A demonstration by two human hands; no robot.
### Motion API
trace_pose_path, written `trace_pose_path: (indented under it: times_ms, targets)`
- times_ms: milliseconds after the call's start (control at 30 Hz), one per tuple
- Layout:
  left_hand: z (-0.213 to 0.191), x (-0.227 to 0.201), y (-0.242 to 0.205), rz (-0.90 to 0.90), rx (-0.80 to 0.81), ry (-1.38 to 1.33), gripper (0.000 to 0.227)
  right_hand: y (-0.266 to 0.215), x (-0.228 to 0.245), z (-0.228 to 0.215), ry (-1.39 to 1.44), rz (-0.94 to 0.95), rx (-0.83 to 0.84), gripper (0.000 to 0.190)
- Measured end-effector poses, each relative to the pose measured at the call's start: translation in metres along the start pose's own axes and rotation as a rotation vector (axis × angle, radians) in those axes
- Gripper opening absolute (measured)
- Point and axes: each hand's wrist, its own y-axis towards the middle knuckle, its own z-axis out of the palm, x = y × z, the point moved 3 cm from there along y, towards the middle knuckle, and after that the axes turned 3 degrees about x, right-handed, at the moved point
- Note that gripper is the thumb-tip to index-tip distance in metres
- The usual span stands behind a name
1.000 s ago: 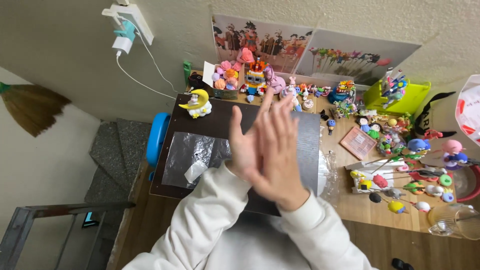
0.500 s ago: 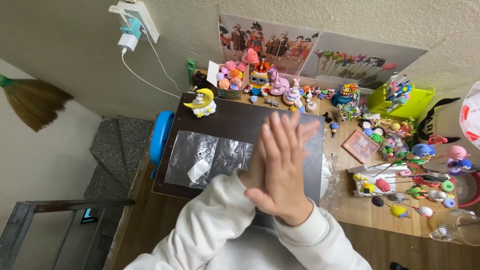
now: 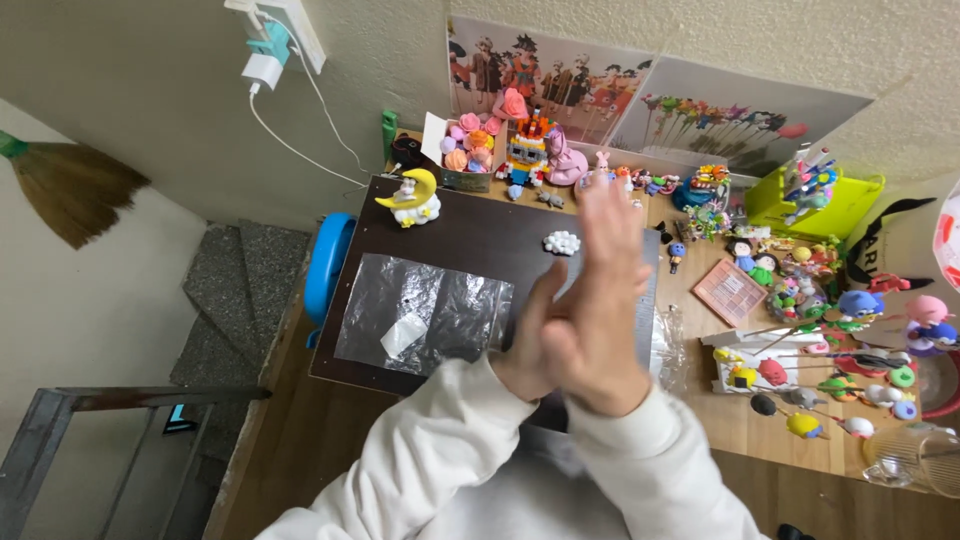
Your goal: The person takes a small white round object, rolls it into a ball between their palms, and places it inside a small plastic bag. They then pick up a small rectangular cardboard item and a flat white disc, and place them inside the same plastic bag.
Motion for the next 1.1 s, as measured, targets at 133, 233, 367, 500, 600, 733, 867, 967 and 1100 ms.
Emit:
trace_pose_path:
  times_ms: [133,233,367,500,600,733,867,967,1100]
  targets:
    - [-0.011,-0.008,0.008,-0.158,-0.053,-0.324,0.085,-0.006,-0.018,0.006,-0.133,0.055,0.04,0.097]
    - [-0.014,-0.021,0.015,-0.048,-0.034,-0.285,0.086,-0.016,0.0,0.023,-0.068,0.04,0.085,0.098]
    - [-0.021,0.003,0.009,0.001,-0.023,-0.243,0.081,0.004,0.012,0.018,-0.013,-0.043,-0.022,0.108]
    - [-0.022,0.013,0.001,-0.075,-0.016,-0.274,0.078,0.0,-0.016,0.002,-0.181,0.006,-0.032,0.101]
    - [-0.004,-0.021,0.006,-0.026,-0.015,-0.351,0.086,-0.016,-0.012,0.02,-0.136,0.05,-0.002,0.102]
    - [0.008,-0.024,0.004,-0.094,-0.283,-0.341,0.079,-0.011,0.011,0.021,-0.033,-0.012,0.024,0.103]
    - [-0.008,0.005,-0.001,-0.224,-0.197,-0.347,0.077,-0.001,-0.01,-0.004,-0.163,-0.004,-0.023,0.098]
    - [-0.014,-0.022,0.005,-0.121,-0.027,-0.65,0.076,-0.023,-0.014,0.02,-0.137,0.012,0.034,0.099]
    - [-0.022,-0.017,0.01,-0.033,0.063,-0.05,0.093,-0.03,0.015,0.035,-0.06,0.015,0.108,0.102]
